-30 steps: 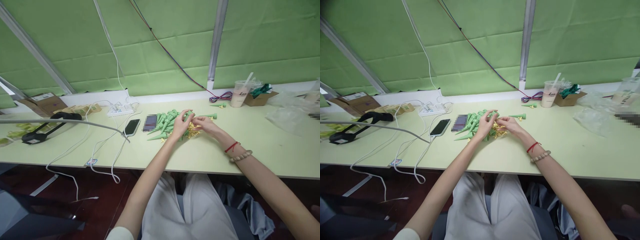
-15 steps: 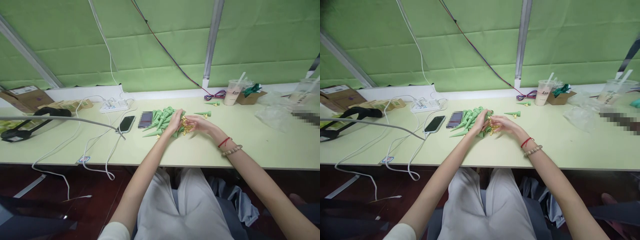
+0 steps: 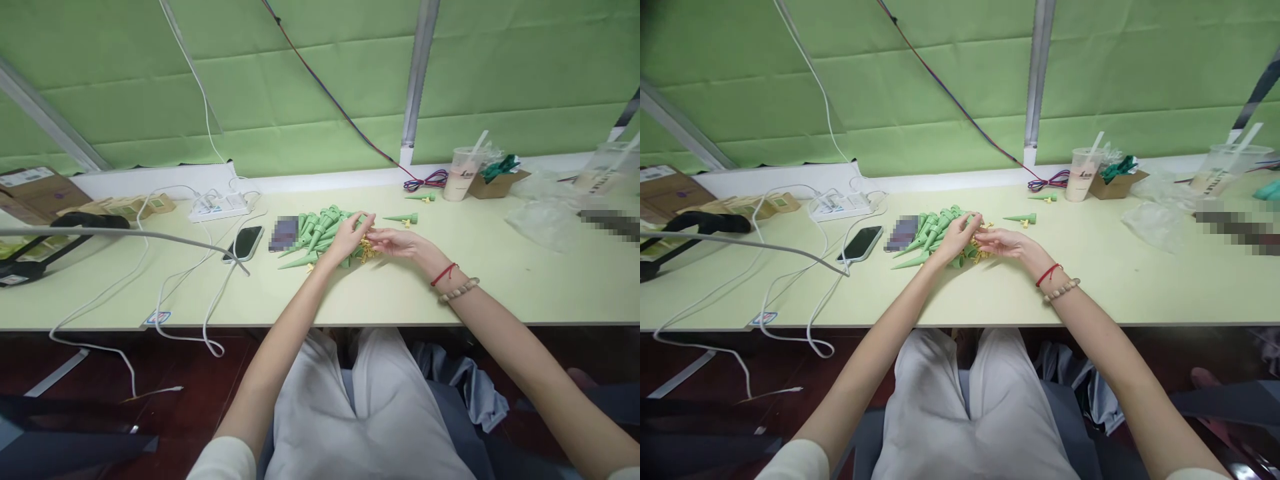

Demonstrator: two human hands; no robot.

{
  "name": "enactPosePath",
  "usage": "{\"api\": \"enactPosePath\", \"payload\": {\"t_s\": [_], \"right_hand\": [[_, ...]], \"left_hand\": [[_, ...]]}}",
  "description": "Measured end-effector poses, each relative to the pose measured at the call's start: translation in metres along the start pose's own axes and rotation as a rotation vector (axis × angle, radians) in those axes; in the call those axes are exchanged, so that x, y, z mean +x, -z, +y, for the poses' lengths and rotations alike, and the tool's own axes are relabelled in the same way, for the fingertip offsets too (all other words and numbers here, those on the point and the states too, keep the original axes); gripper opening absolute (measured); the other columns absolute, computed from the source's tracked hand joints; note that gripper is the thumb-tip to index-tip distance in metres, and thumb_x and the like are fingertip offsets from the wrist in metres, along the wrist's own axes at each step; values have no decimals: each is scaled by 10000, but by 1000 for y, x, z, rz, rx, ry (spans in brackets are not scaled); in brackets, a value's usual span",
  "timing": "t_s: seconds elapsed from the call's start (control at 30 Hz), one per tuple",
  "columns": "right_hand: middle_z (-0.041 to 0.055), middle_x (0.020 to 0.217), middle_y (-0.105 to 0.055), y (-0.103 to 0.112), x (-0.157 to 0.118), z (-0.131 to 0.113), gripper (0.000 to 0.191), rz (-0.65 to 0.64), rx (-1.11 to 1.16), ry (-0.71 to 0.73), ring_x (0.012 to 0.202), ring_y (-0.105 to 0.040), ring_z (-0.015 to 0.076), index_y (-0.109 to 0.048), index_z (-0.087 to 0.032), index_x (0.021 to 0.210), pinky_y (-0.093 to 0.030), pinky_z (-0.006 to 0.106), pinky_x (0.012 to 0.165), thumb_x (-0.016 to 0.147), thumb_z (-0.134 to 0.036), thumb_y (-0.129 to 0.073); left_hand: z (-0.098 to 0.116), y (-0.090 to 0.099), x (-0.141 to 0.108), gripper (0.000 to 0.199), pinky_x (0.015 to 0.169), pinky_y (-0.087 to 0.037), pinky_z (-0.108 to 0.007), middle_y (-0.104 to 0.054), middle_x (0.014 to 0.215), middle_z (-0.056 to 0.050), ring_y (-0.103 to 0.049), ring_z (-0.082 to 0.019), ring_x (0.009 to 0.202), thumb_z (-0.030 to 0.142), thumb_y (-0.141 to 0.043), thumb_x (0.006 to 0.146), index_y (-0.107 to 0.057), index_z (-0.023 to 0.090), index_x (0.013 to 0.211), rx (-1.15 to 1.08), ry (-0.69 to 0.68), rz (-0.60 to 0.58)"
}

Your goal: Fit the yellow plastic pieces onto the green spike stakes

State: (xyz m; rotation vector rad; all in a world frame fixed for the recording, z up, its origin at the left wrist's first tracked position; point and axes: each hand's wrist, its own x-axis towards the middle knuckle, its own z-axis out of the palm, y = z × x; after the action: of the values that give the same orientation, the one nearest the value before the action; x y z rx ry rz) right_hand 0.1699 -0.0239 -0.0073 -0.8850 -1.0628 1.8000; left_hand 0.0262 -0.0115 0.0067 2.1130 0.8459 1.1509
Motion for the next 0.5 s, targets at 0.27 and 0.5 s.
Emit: {"api": "enactPosePath", "payload": {"t_s": [0.27,0.5], "right_hand": [[-19,713,-625,-4,-1,-3,93,97,45,71,642,-582,49,-652,-173,726,-483,111,550,751,-126,-576],[4,837,-652,-7,-1,5,212,151,-124,218,752,-609,100,-641,-179,820,-511,171,564,618,-126,-679]], "left_hand": [[4,-1,-1,421,581,-330,-209,-570,706,7,-480,-101,564,514,-298,865,-581,204,888,145,36,184],[6,2,-4,382,595,-304,-238,-478,526,10,-471,-148,522,499,-359,854,-562,220,1015,385,94,141]]}}
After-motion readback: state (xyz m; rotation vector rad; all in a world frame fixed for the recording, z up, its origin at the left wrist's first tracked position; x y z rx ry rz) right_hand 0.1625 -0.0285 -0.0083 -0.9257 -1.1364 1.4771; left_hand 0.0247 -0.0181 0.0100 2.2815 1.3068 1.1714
